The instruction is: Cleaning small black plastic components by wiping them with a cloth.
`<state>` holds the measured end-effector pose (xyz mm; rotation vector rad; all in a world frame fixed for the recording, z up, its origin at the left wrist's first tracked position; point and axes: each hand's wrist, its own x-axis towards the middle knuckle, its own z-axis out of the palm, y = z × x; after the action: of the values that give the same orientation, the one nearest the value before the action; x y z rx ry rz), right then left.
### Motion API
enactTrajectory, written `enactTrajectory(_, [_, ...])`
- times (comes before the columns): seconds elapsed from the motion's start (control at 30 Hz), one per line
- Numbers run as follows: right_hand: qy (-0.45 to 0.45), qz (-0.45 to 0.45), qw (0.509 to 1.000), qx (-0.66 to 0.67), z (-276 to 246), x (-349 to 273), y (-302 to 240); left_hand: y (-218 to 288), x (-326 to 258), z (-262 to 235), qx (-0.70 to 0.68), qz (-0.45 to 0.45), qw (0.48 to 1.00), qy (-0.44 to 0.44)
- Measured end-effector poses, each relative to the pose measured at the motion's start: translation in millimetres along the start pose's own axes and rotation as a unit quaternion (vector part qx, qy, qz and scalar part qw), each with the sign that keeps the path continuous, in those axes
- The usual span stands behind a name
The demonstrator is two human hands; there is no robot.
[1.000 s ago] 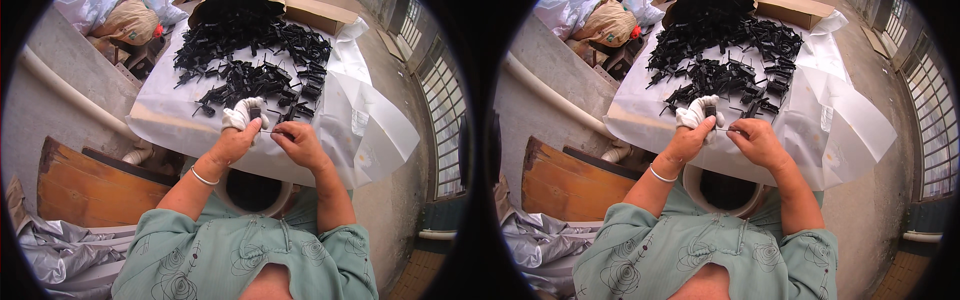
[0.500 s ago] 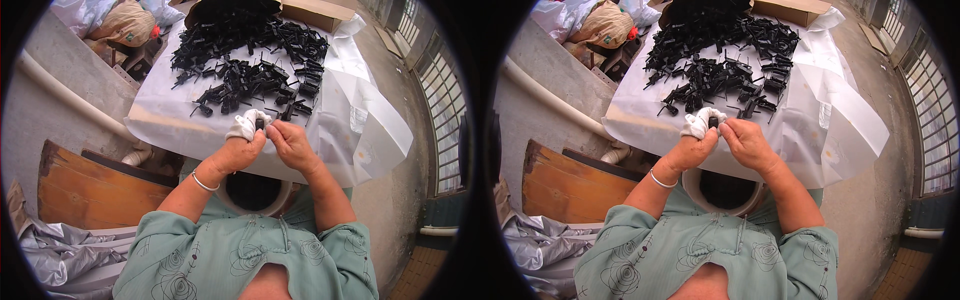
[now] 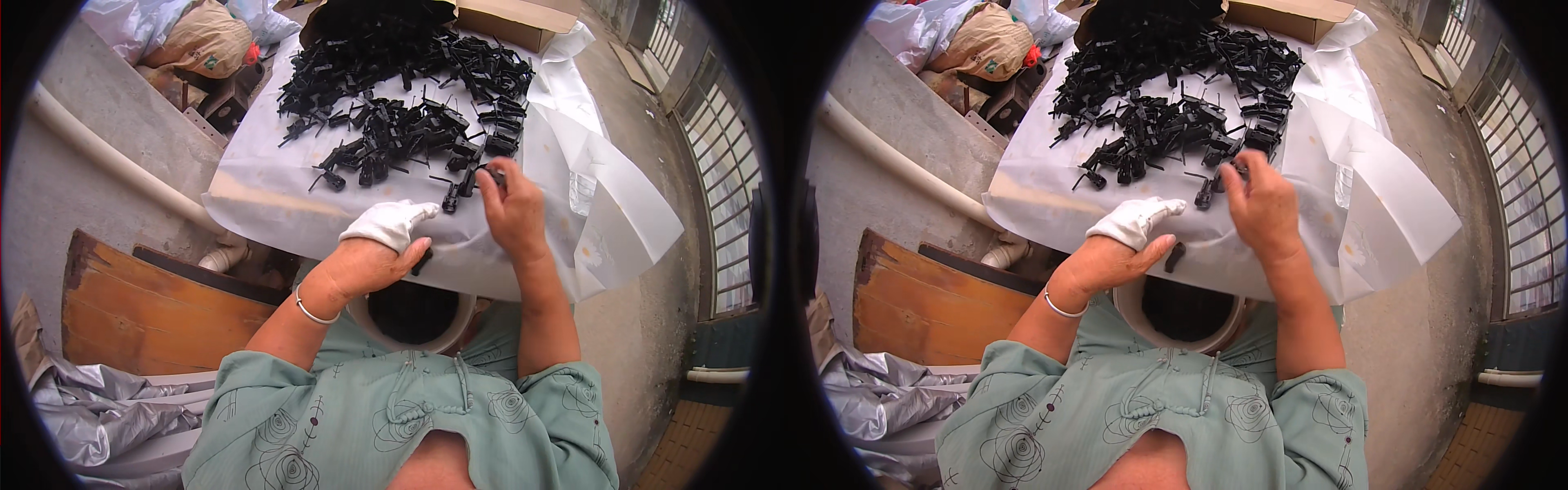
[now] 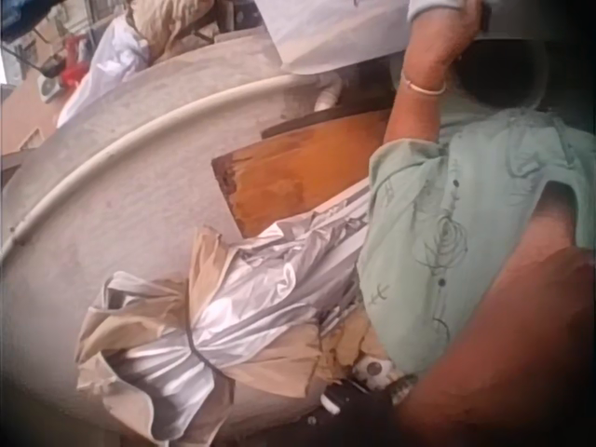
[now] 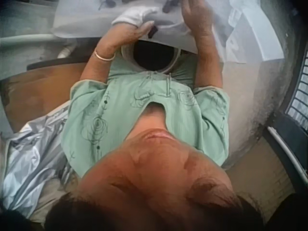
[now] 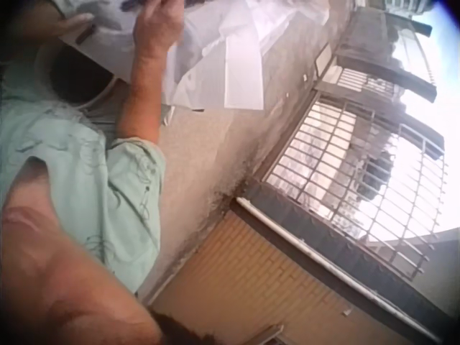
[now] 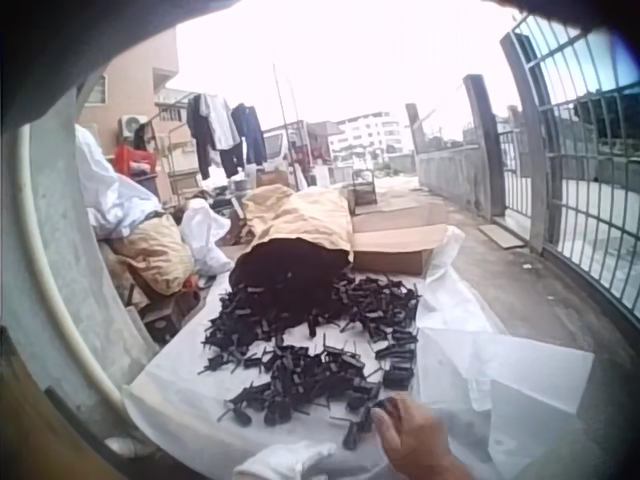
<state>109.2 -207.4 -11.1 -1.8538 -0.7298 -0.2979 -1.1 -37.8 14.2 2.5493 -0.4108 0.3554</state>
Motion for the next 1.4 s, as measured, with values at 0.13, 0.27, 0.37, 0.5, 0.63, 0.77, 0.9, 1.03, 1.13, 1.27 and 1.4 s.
enactTrajectory(0.13, [0.063,-0.013,0.987,-0.145,8.1,14.5,32.5,-1.4,8.2,7.0,-0.007,-0.056,0.998,0.008])
enactTrajectory(0.27, [0.038,-0.045,0.990,-0.127,5.8,12.8,37.1,-7.6,18.6,12.5,0.016,0.033,0.993,0.116])
enactTrajectory(0.37, [0.010,-0.016,0.983,-0.184,1.4,6.0,32.7,-3.9,24.2,8.3,0.048,0.075,0.988,0.127])
enactTrajectory(0.5, [-0.043,0.021,0.970,-0.237,-2.4,3.5,30.4,-4.1,31.9,6.7,0.038,0.064,0.996,0.055])
enactTrajectory(0.63, [-0.083,0.057,0.989,-0.110,-17.0,7.6,14.7,1.9,39.9,-4.4,0.028,0.085,0.994,0.055])
enactTrajectory(0.77, [-0.219,0.157,0.962,0.042,-21.2,6.5,15.7,6.5,42.6,-10.3,0.026,0.187,0.982,0.016])
enactTrajectory(0.9, [-0.253,0.167,0.949,0.089,-9.5,5.1,19.2,7.3,40.3,-6.8,0.012,0.201,0.978,-0.046])
enactTrajectory(1.03, [-0.253,0.169,0.944,0.124,2.6,-0.4,31.8,1.0,39.6,4.8,-0.015,0.186,0.982,-0.025])
enactTrajectory(1.13, [-0.247,0.155,0.948,0.126,7.8,-2.9,37.3,-3.7,38.9,5.6,-0.093,0.133,0.986,-0.034])
enactTrajectory(1.27, [-0.254,0.151,0.932,0.212,6.7,-3.9,24.0,-5.0,40.8,6.6,-0.326,0.013,0.945,0.011])
enactTrajectory(1.4, [-0.089,0.078,0.983,0.140,3.6,-10.9,-2.6,-13.0,39.1,3.5,-0.508,-0.181,0.837,0.092])
